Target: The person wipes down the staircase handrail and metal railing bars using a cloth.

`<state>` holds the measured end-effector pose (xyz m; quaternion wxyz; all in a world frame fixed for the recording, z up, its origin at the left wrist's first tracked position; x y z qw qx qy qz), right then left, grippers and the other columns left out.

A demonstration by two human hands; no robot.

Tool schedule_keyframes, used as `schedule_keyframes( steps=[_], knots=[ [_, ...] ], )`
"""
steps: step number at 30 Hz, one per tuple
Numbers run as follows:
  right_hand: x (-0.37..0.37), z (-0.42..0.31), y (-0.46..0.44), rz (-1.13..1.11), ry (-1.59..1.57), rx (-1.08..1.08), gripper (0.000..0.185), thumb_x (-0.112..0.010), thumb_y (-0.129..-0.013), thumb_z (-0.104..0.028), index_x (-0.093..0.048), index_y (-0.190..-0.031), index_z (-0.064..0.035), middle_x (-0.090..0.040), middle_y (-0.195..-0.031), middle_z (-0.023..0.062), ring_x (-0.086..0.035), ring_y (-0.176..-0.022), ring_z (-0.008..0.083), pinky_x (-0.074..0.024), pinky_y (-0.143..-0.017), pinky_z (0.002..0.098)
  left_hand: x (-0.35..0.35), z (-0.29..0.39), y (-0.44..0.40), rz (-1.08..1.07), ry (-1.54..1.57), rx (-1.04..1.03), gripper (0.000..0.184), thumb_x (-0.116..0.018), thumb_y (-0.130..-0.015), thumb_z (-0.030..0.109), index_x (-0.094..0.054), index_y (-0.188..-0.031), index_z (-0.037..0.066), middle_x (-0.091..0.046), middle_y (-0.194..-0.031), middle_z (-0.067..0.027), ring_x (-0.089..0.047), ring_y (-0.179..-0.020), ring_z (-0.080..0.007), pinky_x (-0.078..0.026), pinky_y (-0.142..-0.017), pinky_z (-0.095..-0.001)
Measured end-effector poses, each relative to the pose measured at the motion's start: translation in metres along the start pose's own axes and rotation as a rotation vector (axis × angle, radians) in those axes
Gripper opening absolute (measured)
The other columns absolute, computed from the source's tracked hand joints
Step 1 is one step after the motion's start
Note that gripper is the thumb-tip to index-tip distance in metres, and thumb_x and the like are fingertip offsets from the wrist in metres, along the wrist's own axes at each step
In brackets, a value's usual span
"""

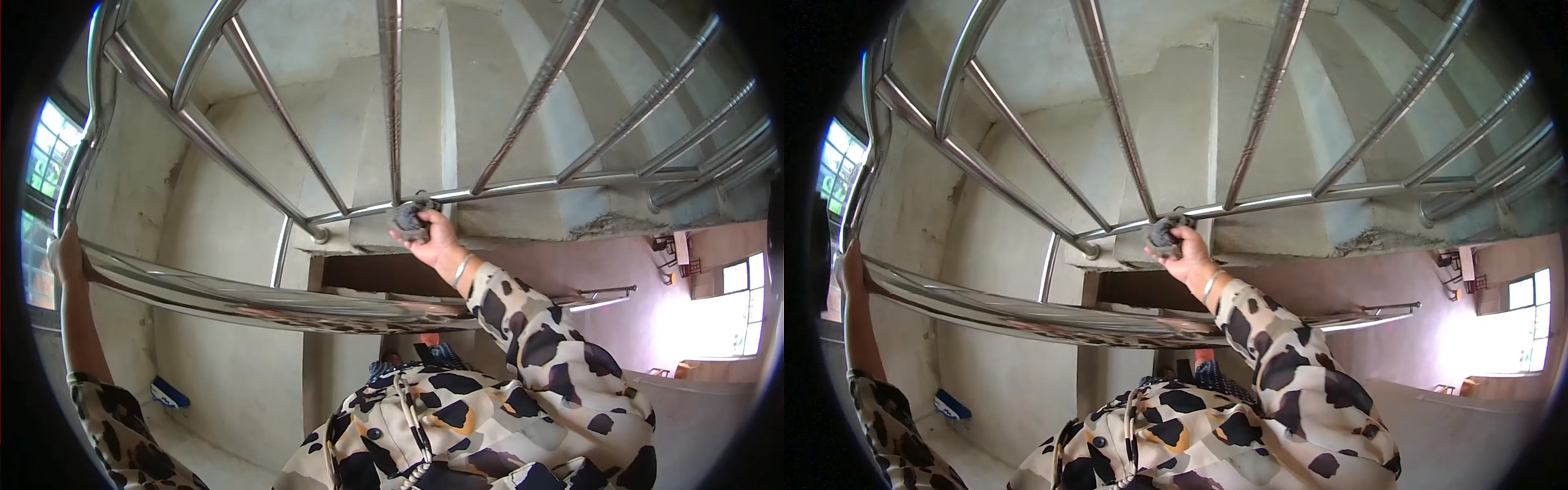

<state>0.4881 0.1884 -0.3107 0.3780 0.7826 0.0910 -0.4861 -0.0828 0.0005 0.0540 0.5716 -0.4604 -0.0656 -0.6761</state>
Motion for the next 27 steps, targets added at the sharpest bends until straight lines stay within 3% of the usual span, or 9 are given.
schedule_keyframes(
  steps=[4,8,12,14,16,19,23,25,27],
  knots=[
    [0.016,0.042,-0.059,0.123,0.154,-0.159,0.023,-0.057,-0.071,-0.015,-0.055,-0.092,-0.0072,-0.061,-0.092,0.0126,-0.060,-0.082,0.0331,-0.0440,-0.063,0.0374,0.004,0.011,0.004,0.108,-0.012,-0.056,0.059,-0.059,-0.068,0.033,-0.050,-0.106,-0.012,-0.058,-0.097,-0.0228,-0.057,-0.088,-0.0290,-0.043,-0.078,-0.0350],
    [0.031,0.060,-0.100,0.204,0.380,-0.158,0.018,-0.059,-0.069,-0.007,-0.055,-0.086,-0.0074,-0.059,-0.082,0.0105,-0.060,-0.078,0.0275,-0.0471,-0.065,0.0492,0.010,0.030,0.025,0.101,-0.086,-0.062,0.058,-0.059,-0.067,0.032,-0.051,-0.105,-0.011,-0.058,-0.097,-0.0218,-0.057,-0.089,-0.0284,-0.042,-0.078,-0.0347],
    [0.015,0.044,-0.066,0.228,0.269,-0.180,0.021,-0.057,-0.073,-0.009,-0.053,-0.093,-0.0060,-0.059,-0.086,0.0110,-0.059,-0.076,0.0281,-0.0481,-0.060,0.0479,0.010,0.034,0.028,0.124,-0.114,-0.004,0.055,-0.059,-0.065,0.033,-0.053,-0.100,-0.009,-0.059,-0.093,-0.0197,-0.056,-0.087,-0.0280,-0.041,-0.077,-0.0342],
    [-0.010,0.014,-0.014,0.138,0.468,-0.053,0.019,-0.059,-0.071,-0.010,-0.055,-0.090,-0.0053,-0.059,-0.081,0.0076,-0.057,-0.072,0.0220,-0.0482,-0.062,0.0406,0.007,0.032,0.026,0.149,-0.174,-0.045,0.057,-0.059,-0.064,0.035,-0.053,-0.102,-0.008,-0.059,-0.094,-0.0207,-0.056,-0.090,-0.0291,-0.041,-0.078,-0.0346],
    [-0.061,-0.027,0.038,0.001,0.950,0.446,0.028,-0.059,-0.066,-0.003,-0.057,-0.094,-0.0027,-0.060,-0.081,0.0045,-0.056,-0.072,0.0131,-0.0466,-0.065,0.0288,0.011,0.039,0.030,0.144,-0.214,-0.021,0.057,-0.059,-0.063,0.035,-0.053,-0.102,-0.007,-0.059,-0.096,-0.0214,-0.056,-0.092,-0.0299,-0.041,-0.079,-0.0350],
    [-0.122,-0.081,0.084,-0.089,1.629,1.081,0.038,-0.058,-0.065,-0.015,-0.052,-0.098,0.0024,-0.058,-0.084,0.0240,-0.056,-0.079,0.0405,-0.0452,-0.073,0.0404,0.006,0.042,0.029,0.191,-0.308,-0.034,0.059,-0.058,-0.063,0.037,-0.054,-0.104,-0.005,-0.058,-0.099,-0.0228,-0.056,-0.096,-0.0316,-0.041,-0.081,-0.0355],
    [-0.163,-0.089,0.103,0.252,2.401,0.889,0.038,-0.055,-0.067,-0.015,-0.055,-0.101,0.0032,-0.059,-0.090,0.0245,-0.057,-0.086,0.0378,-0.0466,-0.077,0.0412,0.015,0.061,0.049,0.143,-0.332,0.005,0.061,-0.057,-0.063,0.038,-0.054,-0.106,-0.005,-0.057,-0.104,-0.0237,-0.054,-0.101,-0.0326,-0.041,-0.083,-0.0356],
    [-0.137,-0.071,0.073,0.239,2.702,0.125,0.030,-0.052,-0.068,-0.011,-0.061,-0.093,0.0017,-0.059,-0.091,0.0251,-0.058,-0.088,0.0369,-0.0476,-0.077,0.0402,0.014,0.058,0.046,0.145,-0.334,0.002,0.061,-0.057,-0.063,0.038,-0.053,-0.106,-0.005,-0.057,-0.104,-0.0238,-0.054,-0.101,-0.0327,-0.041,-0.083,-0.0358],
    [-0.111,-0.047,0.052,0.273,2.723,0.457,0.021,-0.053,-0.064,-0.009,-0.065,-0.077,0.0021,-0.061,-0.080,0.0237,-0.061,-0.080,0.0360,-0.0493,-0.071,0.0420,0.013,0.058,0.047,0.142,-0.337,0.003,0.062,-0.058,-0.063,0.039,-0.053,-0.107,-0.005,-0.057,-0.104,-0.0239,-0.054,-0.101,-0.0327,-0.041,-0.083,-0.0359]
  ],
)
Point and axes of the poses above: each hand's wrist, its own y-axis away from the middle knuckle, its own x-axis out of the back of the hand, z = x × y, the point moved 4 cm from there along -y, towards the middle knuckle
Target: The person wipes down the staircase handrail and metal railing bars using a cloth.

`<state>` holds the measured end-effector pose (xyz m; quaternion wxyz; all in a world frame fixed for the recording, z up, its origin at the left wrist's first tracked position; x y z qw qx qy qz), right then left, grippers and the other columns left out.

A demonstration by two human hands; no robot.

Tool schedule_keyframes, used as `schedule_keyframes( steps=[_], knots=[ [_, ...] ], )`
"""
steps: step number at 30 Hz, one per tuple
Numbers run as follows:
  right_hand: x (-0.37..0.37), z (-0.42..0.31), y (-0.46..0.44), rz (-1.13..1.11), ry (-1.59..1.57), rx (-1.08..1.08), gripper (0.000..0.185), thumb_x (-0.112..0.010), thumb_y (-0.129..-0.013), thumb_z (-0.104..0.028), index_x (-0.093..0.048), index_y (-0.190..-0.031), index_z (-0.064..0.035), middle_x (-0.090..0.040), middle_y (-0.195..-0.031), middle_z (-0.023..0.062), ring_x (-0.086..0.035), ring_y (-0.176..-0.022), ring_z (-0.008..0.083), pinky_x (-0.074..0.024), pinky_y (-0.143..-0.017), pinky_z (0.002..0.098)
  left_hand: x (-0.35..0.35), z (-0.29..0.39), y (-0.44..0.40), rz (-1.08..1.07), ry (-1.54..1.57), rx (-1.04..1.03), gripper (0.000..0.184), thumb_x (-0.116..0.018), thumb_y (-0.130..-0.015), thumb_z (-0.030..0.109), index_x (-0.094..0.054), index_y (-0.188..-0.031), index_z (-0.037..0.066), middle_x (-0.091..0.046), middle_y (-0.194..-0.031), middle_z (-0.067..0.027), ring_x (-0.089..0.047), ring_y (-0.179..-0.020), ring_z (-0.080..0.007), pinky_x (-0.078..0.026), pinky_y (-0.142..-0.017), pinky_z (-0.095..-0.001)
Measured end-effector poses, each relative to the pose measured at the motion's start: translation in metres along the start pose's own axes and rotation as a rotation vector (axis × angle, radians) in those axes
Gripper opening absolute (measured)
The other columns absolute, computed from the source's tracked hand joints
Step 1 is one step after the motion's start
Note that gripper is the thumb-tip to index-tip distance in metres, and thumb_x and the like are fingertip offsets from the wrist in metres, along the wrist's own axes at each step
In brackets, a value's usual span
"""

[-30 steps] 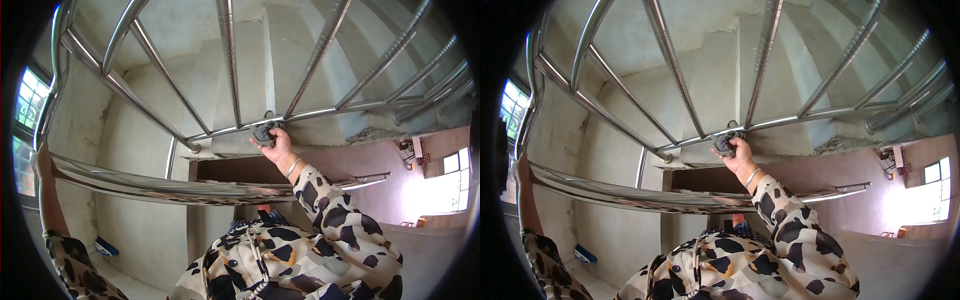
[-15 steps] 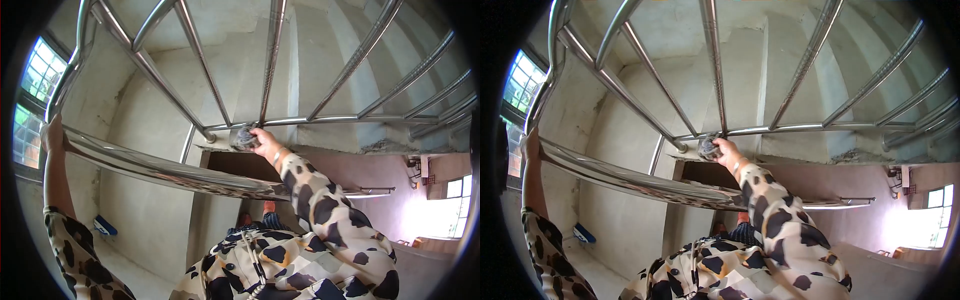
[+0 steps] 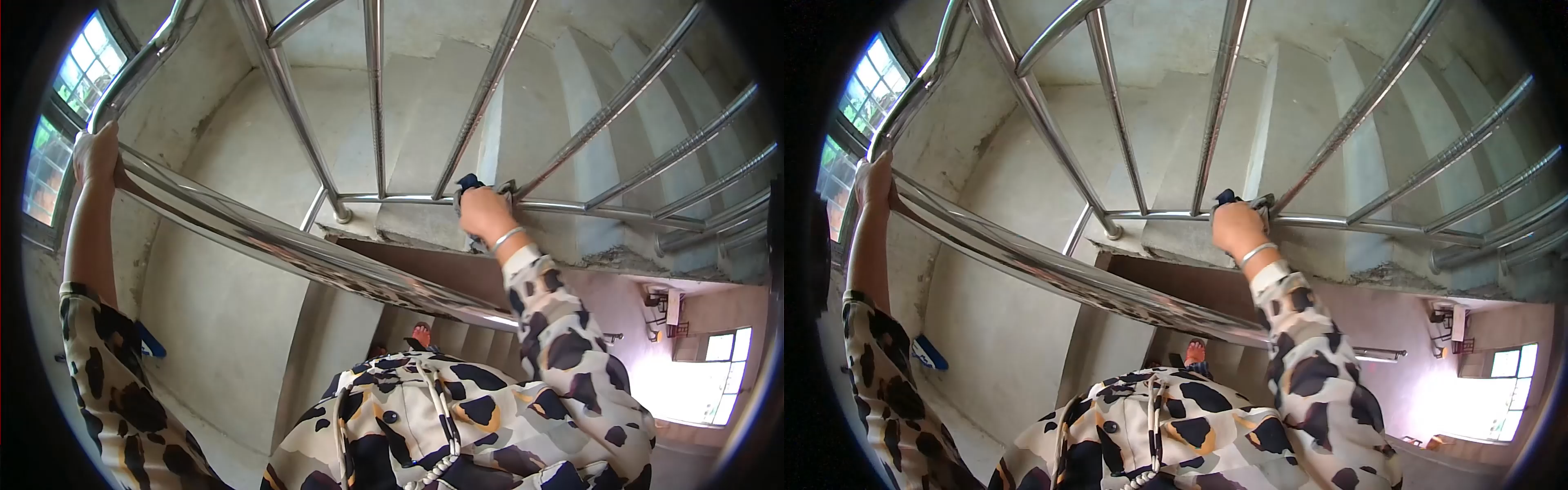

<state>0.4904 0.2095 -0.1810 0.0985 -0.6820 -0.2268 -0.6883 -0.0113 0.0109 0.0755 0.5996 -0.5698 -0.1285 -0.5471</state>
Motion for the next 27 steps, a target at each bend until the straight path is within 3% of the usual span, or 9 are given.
schedule_keyframes(
  steps=[3,7,9,13,15,17,19,23,27],
  knots=[
    [-0.014,-0.026,-0.013,-0.069,-0.088,0.096,0.019,-0.052,-0.066,-0.008,-0.064,-0.077,0.0032,-0.061,-0.085,0.0243,-0.062,-0.077,0.0355,-0.0505,-0.067,0.0411,0.001,0.000,0.004,0.011,-0.014,-0.011,0.061,-0.058,-0.064,0.038,-0.054,-0.106,-0.005,-0.057,-0.103,-0.0239,-0.055,-0.100,-0.0326,-0.041,-0.082,-0.0364],
    [-0.047,-0.029,-0.016,-0.002,-0.048,0.047,0.022,-0.051,-0.071,-0.009,-0.063,-0.084,0.0044,-0.058,-0.096,0.0283,-0.063,-0.074,0.0353,-0.0510,-0.063,0.0412,0.000,-0.005,-0.003,-0.019,0.019,-0.006,0.060,-0.057,-0.065,0.038,-0.053,-0.106,-0.005,-0.058,-0.103,-0.0236,-0.055,-0.100,-0.0329,-0.041,-0.083,-0.0364],
    [-0.047,-0.025,0.005,0.255,0.005,0.107,0.028,-0.054,-0.066,-0.009,-0.058,-0.089,0.0070,-0.055,-0.098,0.0311,-0.062,-0.072,0.0364,-0.0505,-0.063,0.0414,-0.004,-0.003,-0.006,-0.023,0.028,-0.006,0.060,-0.057,-0.065,0.038,-0.053,-0.106,-0.005,-0.057,-0.103,-0.0234,-0.055,-0.100,-0.0329,-0.040,-0.083,-0.0365],
    [-0.068,-0.034,0.029,0.022,-0.270,0.277,0.039,-0.056,-0.066,-0.011,-0.054,-0.103,0.0009,-0.052,-0.106,0.0278,-0.059,-0.082,0.0391,-0.0496,-0.070,0.0427,-0.006,-0.006,-0.007,-0.003,0.017,-0.008,0.061,-0.057,-0.064,0.037,-0.053,-0.108,-0.005,-0.057,-0.104,-0.0230,-0.054,-0.102,-0.0327,-0.040,-0.084,-0.0365],
    [-0.075,-0.047,0.032,0.115,-0.312,0.302,0.046,-0.056,-0.065,-0.010,-0.052,-0.110,-0.0033,-0.049,-0.112,0.0272,-0.057,-0.085,0.0403,-0.0485,-0.074,0.0430,-0.002,-0.005,-0.007,0.026,0.009,-0.010,0.061,-0.057,-0.064,0.037,-0.053,-0.109,-0.005,-0.057,-0.105,-0.0229,-0.054,-0.102,-0.0325,-0.040,-0.084,-0.0364],
    [-0.072,-0.056,0.022,0.161,-0.305,0.384,0.046,-0.050,-0.070,-0.009,-0.049,-0.115,0.0003,-0.045,-0.116,0.0307,-0.060,-0.080,0.0390,-0.0503,-0.071,0.0412,-0.001,-0.004,-0.002,-0.021,0.019,-0.005,0.063,-0.057,-0.064,0.037,-0.052,-0.111,-0.004,-0.057,-0.107,-0.0228,-0.053,-0.104,-0.0321,-0.040,-0.086,-0.0359],
    [-0.065,-0.062,0.003,0.295,-0.254,0.362,0.046,-0.049,-0.071,-0.007,-0.047,-0.115,0.0036,-0.042,-0.118,0.0330,-0.061,-0.076,0.0391,-0.0515,-0.067,0.0395,-0.002,-0.005,-0.001,0.030,0.009,0.005,0.064,-0.057,-0.064,0.037,-0.051,-0.113,-0.004,-0.056,-0.107,-0.0226,-0.053,-0.104,-0.0315,-0.039,-0.086,-0.0353],
    [-0.093,-0.083,-0.044,0.010,0.014,0.229,0.046,-0.047,-0.076,-0.007,-0.041,-0.118,0.0092,-0.038,-0.118,0.0383,-0.062,-0.070,0.0381,-0.0521,-0.061,0.0412,0.002,-0.005,0.002,-0.027,0.073,0.006,0.057,-0.057,-0.066,0.034,-0.053,-0.109,-0.003,-0.058,-0.102,-0.0208,-0.055,-0.099,-0.0306,-0.040,-0.084,-0.0348],
    [-0.137,-0.121,-0.078,0.051,-0.081,0.152,0.041,-0.041,-0.082,-0.010,-0.041,-0.119,0.0082,-0.034,-0.120,0.0409,-0.063,-0.070,0.0347,-0.0530,-0.055,0.0372,-0.004,-0.009,0.000,-0.060,0.145,-0.018,0.050,-0.058,-0.069,0.032,-0.055,-0.104,-0.002,-0.060,-0.094,-0.0164,-0.057,-0.088,-0.0251,-0.041,-0.078,-0.0326]
  ],
)
Point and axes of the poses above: each hand's wrist, its own y-axis away from the middle knuckle, its own x-axis out of the back of the hand, z = x × y, the point moved 4 cm from there along -y, towards the middle knuckle
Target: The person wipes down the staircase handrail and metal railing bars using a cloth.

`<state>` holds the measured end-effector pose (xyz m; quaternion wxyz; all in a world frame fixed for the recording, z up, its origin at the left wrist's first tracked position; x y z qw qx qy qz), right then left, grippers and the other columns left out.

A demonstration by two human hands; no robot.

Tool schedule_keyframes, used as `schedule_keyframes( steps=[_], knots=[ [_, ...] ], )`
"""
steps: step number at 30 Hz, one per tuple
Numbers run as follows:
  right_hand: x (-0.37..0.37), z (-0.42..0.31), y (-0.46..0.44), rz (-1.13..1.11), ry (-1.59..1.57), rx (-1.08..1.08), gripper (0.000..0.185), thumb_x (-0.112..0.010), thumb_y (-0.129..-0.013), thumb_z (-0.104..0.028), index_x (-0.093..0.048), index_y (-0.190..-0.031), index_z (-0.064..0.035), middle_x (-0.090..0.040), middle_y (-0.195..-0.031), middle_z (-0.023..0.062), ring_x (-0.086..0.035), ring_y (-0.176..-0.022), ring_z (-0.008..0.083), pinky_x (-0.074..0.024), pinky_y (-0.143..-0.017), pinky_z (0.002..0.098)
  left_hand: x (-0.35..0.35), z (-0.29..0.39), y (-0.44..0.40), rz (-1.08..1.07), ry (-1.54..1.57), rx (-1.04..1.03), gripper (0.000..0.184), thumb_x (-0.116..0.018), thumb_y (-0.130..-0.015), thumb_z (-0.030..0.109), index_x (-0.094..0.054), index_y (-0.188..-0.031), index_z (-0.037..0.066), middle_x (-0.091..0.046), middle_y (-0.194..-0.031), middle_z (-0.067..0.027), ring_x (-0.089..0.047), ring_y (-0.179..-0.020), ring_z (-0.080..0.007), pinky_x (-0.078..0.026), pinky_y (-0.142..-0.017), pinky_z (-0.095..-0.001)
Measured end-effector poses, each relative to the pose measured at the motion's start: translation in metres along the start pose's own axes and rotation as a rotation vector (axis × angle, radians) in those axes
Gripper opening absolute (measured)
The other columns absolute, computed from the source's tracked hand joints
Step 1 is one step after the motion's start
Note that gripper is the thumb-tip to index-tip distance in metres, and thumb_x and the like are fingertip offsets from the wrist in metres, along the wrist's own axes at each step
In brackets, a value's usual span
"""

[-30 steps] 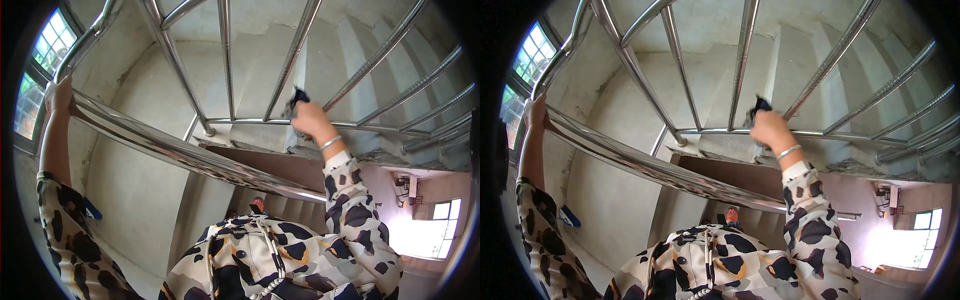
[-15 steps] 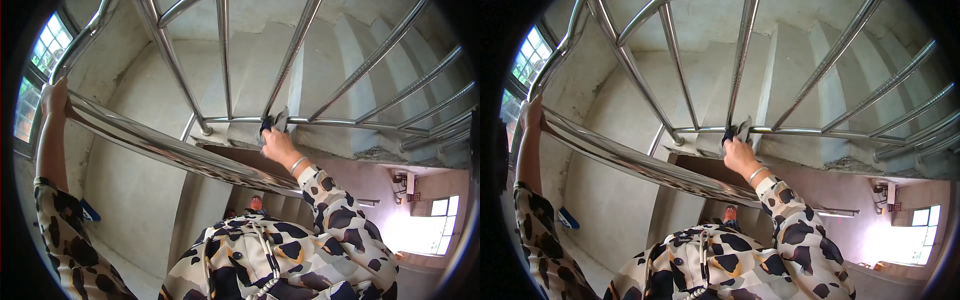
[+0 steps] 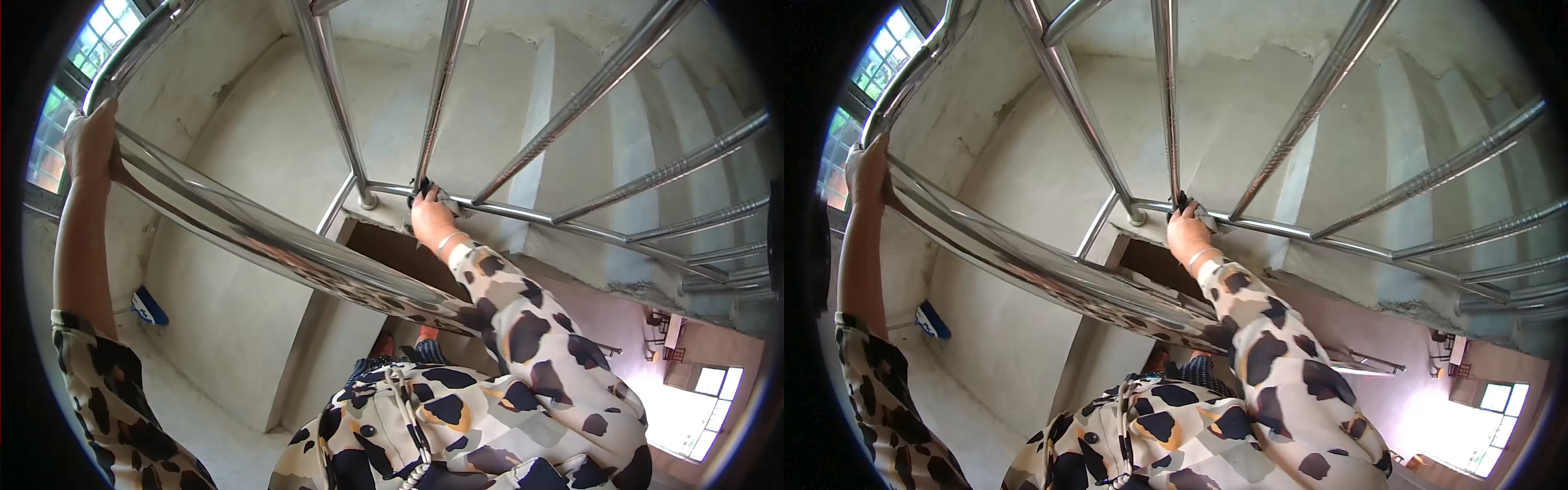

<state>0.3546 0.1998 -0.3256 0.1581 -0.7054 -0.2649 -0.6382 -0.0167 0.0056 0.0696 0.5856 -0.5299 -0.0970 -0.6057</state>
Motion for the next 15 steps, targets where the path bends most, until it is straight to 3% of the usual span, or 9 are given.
schedule_keyframes(
  steps=[1,3,5,8,10,12,14,15],
  knots=[
    [-0.003,-0.003,-0.001,0.035,0.045,0.030,0.040,-0.041,-0.082,-0.010,-0.042,-0.117,0.0082,-0.034,-0.121,0.0401,-0.063,-0.070,0.0352,-0.0529,-0.055,0.0376,0.000,0.000,0.000,-0.017,0.023,0.006,0.047,-0.058,-0.070,0.031,-0.056,-0.103,-0.002,-0.061,-0.091,-0.0135,-0.057,-0.082,-0.0215,-0.042,-0.074,-0.0308],
    [-0.008,0.001,0.006,0.065,0.084,0.055,0.039,-0.041,-0.081,-0.009,-0.043,-0.116,0.0082,-0.034,-0.121,0.0394,-0.063,-0.070,0.0356,-0.0529,-0.055,0.0380,0.001,0.001,0.002,-0.005,0.052,0.004,0.048,-0.058,-0.068,0.031,-0.056,-0.102,-0.003,-0.060,-0.090,-0.0149,-0.057,-0.084,-0.0232,-0.042,-0.075,-0.0319],
    [0.007,0.011,0.018,0.128,-0.008,0.292,0.032,-0.045,-0.078,-0.009,-0.049,-0.106,0.0055,-0.040,-0.116,0.0363,-0.062,-0.068,0.0369,-0.0525,-0.056,0.0395,0.000,0.001,0.002,0.012,0.098,0.006,0.050,-0.058,-0.066,0.031,-0.056,-0.101,-0.004,-0.060,-0.089,-0.0163,-0.057,-0.085,-0.0249,-0.042,-0.076,-0.0330],
    [0.012,0.024,0.048,0.070,-0.152,0.454,0.024,-0.049,-0.074,-0.009,-0.051,-0.095,0.0018,-0.047,-0.107,0.0316,-0.061,-0.067,0.0382,-0.0516,-0.059,0.0420,-0.001,-0.002,0.000,0.058,0.084,-0.043,0.050,-0.058,-0.067,0.032,-0.055,-0.101,-0.005,-0.060,-0.087,-0.0154,-0.057,-0.083,-0.0244,-0.042,-0.075,-0.0333],
    [-0.007,0.035,0.055,-0.244,-0.144,0.268,0.042,-0.054,-0.067,-0.010,-0.049,-0.108,-0.0023,-0.050,-0.101,0.0261,-0.058,-0.076,0.0399,-0.0489,-0.067,0.0457,-0.002,-0.002,0.002,0.041,0.126,-0.028,0.048,-0.059,-0.067,0.031,-0.056,-0.100,-0.004,-0.060,-0.085,-0.0139,-0.057,-0.080,-0.0227,-0.042,-0.074,-0.0326],
    [0.006,0.021,0.052,-0.241,-0.162,0.293,0.043,-0.054,-0.068,-0.011,-0.048,-0.109,-0.0020,-0.050,-0.100,0.0264,-0.058,-0.076,0.0411,-0.0479,-0.070,0.0474,-0.001,0.001,0.004,0.018,0.135,-0.005,0.046,-0.058,-0.068,0.030,-0.056,-0.099,-0.004,-0.059,-0.084,-0.0130,-0.057,-0.078,-0.0213,-0.043,-0.073,-0.0318],
    [0.031,-0.010,0.040,0.033,-0.286,0.423,0.037,-0.053,-0.070,-0.009,-0.047,-0.105,0.0008,-0.050,-0.100,0.0269,-0.059,-0.071,0.0401,-0.0498,-0.063,0.0465,0.001,0.005,0.012,-0.005,0.130,0.025,0.045,-0.058,-0.068,0.029,-0.056,-0.099,-0.004,-0.059,-0.082,-0.0120,-0.056,-0.076,-0.0200,-0.043,-0.071,-0.0310],
    [0.035,-0.024,0.025,0.052,-0.335,0.395,0.042,-0.054,-0.070,-0.009,-0.045,-0.109,0.0016,-0.049,-0.101,0.0274,-0.059,-0.072,0.0407,-0.0498,-0.064,0.0463,0.003,0.010,0.016,-0.008,0.145,0.041,0.043,-0.058,-0.069,0.029,-0.057,-0.098,-0.003,-0.059,-0.082,-0.0111,-0.056,-0.074,-0.0186,-0.043,-0.070,-0.0303]
  ],
)
Point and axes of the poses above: each hand's wrist, its own y-axis away from the middle knuckle, its own x-axis out of the back of the hand, z = x × y, the point moved 4 cm from there along -y, towards the middle knuckle
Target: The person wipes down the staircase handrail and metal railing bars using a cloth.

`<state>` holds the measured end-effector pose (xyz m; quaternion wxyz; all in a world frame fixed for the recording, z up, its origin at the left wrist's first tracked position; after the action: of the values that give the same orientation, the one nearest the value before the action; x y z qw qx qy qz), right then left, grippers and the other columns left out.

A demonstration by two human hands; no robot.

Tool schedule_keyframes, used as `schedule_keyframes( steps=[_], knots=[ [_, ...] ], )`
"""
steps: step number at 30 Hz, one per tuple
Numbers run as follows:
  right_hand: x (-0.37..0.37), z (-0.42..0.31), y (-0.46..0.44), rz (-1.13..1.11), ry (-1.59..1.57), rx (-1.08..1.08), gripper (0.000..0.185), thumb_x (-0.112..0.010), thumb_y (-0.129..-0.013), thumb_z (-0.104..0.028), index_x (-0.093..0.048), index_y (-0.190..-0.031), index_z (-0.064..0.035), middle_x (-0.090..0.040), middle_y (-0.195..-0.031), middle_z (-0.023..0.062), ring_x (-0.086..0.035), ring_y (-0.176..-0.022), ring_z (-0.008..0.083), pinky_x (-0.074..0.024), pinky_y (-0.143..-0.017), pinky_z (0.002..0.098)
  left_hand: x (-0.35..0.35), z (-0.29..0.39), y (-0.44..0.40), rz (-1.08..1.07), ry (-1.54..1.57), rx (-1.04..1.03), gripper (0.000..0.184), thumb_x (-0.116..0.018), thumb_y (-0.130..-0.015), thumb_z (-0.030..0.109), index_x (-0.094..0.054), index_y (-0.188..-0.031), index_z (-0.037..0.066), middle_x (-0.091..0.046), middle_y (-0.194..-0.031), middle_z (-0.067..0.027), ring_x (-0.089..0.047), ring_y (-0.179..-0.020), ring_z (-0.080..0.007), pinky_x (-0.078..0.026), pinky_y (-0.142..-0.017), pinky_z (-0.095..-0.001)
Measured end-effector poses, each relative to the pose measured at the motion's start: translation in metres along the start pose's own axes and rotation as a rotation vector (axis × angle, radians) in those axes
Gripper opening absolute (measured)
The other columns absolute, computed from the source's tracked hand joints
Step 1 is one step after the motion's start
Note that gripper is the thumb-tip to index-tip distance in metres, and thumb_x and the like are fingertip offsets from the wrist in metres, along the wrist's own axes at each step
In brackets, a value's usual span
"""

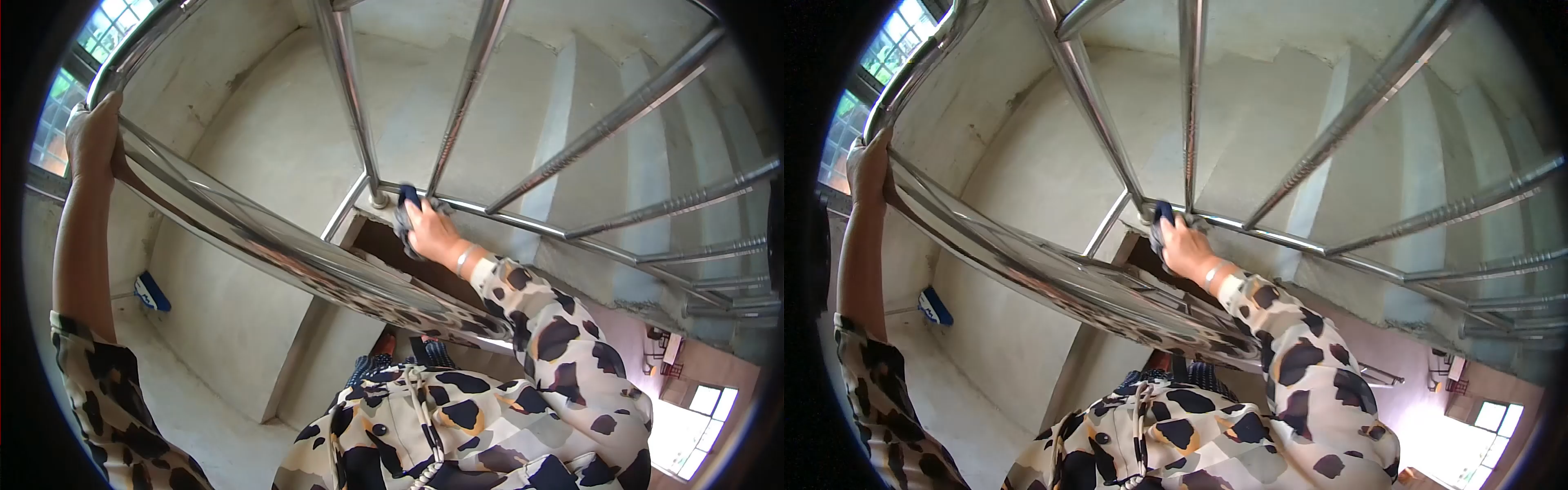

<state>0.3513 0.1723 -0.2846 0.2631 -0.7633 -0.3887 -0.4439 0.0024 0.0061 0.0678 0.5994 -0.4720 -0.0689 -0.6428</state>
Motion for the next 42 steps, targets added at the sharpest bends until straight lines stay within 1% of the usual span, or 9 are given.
schedule_keyframes(
  steps=[7,12,15,16,19,20,29,35,42],
  knots=[
    [-0.074,0.025,-0.121,-0.195,0.094,-0.364,0.039,-0.040,-0.086,-0.014,-0.039,-0.117,0.0092,-0.049,-0.106,0.0311,-0.060,-0.083,0.0379,-0.0504,-0.071,0.0390,0.004,0.005,0.009,0.042,0.050,0.033,0.037,-0.062,-0.071,0.027,-0.057,-0.097,0.001,-0.057,-0.081,-0.0063,-0.054,-0.072,-0.0136,-0.043,-0.067,-0.0265],
    [-0.082,0.021,-0.127,-0.167,-0.607,-1.006,0.027,-0.045,-0.084,-0.015,-0.059,-0.104,-0.0025,-0.055,-0.112,0.0209,-0.055,-0.103,0.0280,-0.0476,-0.081,0.0382,0.003,0.010,0.014,-0.006,0.130,0.062,0.037,-0.062,-0.070,0.025,-0.056,-0.096,-0.001,-0.056,-0.079,-0.0068,-0.054,-0.070,-0.0140,-0.043,-0.066,-0.0260],
    [-0.107,0.008,-0.141,-0.685,0.243,-0.517,0.026,-0.055,-0.082,-0.015,-0.060,-0.104,-0.0035,-0.060,-0.104,0.0148,-0.061,-0.093,0.0295,-0.0534,-0.067,0.0428,0.003,0.010,0.015,-0.009,0.110,0.055,0.036,-0.062,-0.070,0.024,-0.056,-0.095,-0.001,-0.057,-0.079,-0.0068,-0.054,-0.068,-0.0141,-0.043,-0.065,-0.0259],
    [-0.107,0.006,-0.131,-0.827,0.485,-0.261,0.025,-0.052,-0.083,-0.014,-0.062,-0.105,-0.0068,-0.056,-0.115,0.0088,-0.054,-0.105,0.0255,-0.0489,-0.080,0.0355,0.004,0.011,0.014,-0.010,0.087,0.035,0.036,-0.062,-0.070,0.024,-0.056,-0.096,-0.002,-0.057,-0.079,-0.0066,-0.054,-0.068,-0.0137,-0.043,-0.065,-0.0257],
    [-0.093,0.009,-0.108,-0.845,0.528,-0.283,0.026,-0.054,-0.083,-0.014,-0.061,-0.107,-0.0076,-0.055,-0.117,0.0095,-0.054,-0.106,0.0255,-0.0498,-0.079,0.0355,0.005,0.011,0.011,-0.027,0.073,0.049,0.037,-0.061,-0.069,0.024,-0.056,-0.096,-0.001,-0.057,-0.078,-0.0061,-0.054,-0.067,-0.0131,-0.043,-0.064,-0.0260],
    [-0.099,0.021,-0.100,-0.714,0.509,-0.314,0.034,-0.062,-0.077,-0.013,-0.058,-0.110,-0.0054,-0.050,-0.120,0.0153,-0.059,-0.095,0.0325,-0.0545,-0.059,0.0477,0.002,0.002,0.003,-0.048,0.138,0.032,0.039,-0.061,-0.069,0.025,-0.057,-0.097,-0.001,-0.059,-0.080,-0.0064,-0.055,-0.069,-0.0136,-0.043,-0.066,-0.0267],
    [0.015,0.038,0.037,-0.360,0.263,-0.255,0.024,-0.057,-0.069,-0.012,-0.062,-0.090,-0.0011,-0.063,-0.080,0.0206,-0.062,-0.080,0.0322,-0.0493,-0.072,0.0404,0.007,0.017,0.009,0.039,-0.168,0.012,0.051,-0.058,-0.066,0.031,-0.053,-0.103,-0.004,-0.059,-0.100,-0.0216,-0.057,-0.096,-0.0314,-0.042,-0.083,-0.0358],
    [0.218,-0.075,0.020,0.850,-0.251,0.205,0.046,-0.062,-0.068,-0.012,-0.050,-0.109,0.0038,-0.059,-0.090,0.0227,-0.058,-0.085,0.0364,-0.0452,-0.078,0.0401,0.010,0.023,0.015,0.001,-0.157,0.043,0.047,-0.057,-0.068,0.030,-0.054,-0.100,-0.004,-0.058,-0.100,-0.0219,-0.057,-0.095,-0.0319,-0.043,-0.082,-0.0357],
    [0.227,-0.080,-0.028,0.998,-0.411,0.101,0.047,-0.064,-0.063,-0.012,-0.051,-0.106,0.0016,-0.061,-0.088,0.0191,-0.059,-0.083,0.0326,-0.0464,-0.074,0.0361,0.015,0.029,0.022,0.060,-0.107,0.059,0.045,-0.056,-0.069,0.025,-0.052,-0.104,-0.003,-0.058,-0.103,-0.0217,-0.056,-0.098,-0.0331,-0.043,-0.085,-0.0366]
  ],
)
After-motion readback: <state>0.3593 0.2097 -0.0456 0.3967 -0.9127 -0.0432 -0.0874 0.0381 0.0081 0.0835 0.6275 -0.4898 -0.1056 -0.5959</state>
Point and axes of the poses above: each hand's wrist, its own y-axis away from the middle knuckle, its own x-axis out of the back of the hand, z = x × y, the point moved 4 cm from there along -y, towards the middle knuckle
